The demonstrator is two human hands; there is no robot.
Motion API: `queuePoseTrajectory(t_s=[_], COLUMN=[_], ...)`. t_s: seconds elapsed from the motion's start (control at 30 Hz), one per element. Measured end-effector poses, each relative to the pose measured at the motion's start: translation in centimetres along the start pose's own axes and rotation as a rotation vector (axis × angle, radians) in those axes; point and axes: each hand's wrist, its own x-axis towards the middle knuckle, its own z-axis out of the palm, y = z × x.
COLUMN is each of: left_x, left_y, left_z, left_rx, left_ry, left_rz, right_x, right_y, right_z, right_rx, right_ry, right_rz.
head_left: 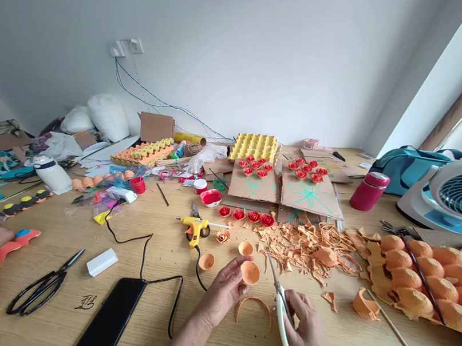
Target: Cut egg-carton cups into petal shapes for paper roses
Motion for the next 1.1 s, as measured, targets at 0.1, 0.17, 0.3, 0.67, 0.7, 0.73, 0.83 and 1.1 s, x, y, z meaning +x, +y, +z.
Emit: queuePoseTrajectory(t_s=[0.1,0.17,0.3,0.67,0.7,0.73,0.83,1.1], left_x=[0.2,0.2,0.2,0.5,0.5,0.6,0.8,1.0], left_y=[0.0,0.0,0.1,0.6,0.7,0.8,0.9,0.8], left_z=[-0.2,-0.3,-0.2,-1.2,-1.3,-1.5,-1.9,-2.3], left_rx=[0.002,-0.008,-0.006,0.613,0.705,0.783,0.867,0.954], left_ry=[0.03,0.03,0.048,0.213,0.254,0.294,0.335,0.293], left_rz=[0.034,0.037,0.028,0.39,0.437,0.471,0.489,0.51], right_x=[0.0,0.1,0.2,-0.1,-0.4,-0.8,-1.9,-0.5], right_y=[0.1,0.1,0.0,-0.2,-0.2,-0.2,-0.7,0.6], right_z=[0.0,0.0,0.0,-1.6,-1.9,-2.2,-2.9,-4.5], right_rx=[-0.007,-0.006,-0.017,-0.37,-0.426,-0.477,-0.588,-0.858], right_ry=[-0.007,-0.015,-0.021,-0.128,-0.148,-0.169,-0.243,-0.322], right_rz=[-0.011,-0.008,0.007,-0.153,-0.178,-0.2,-0.236,-0.09])
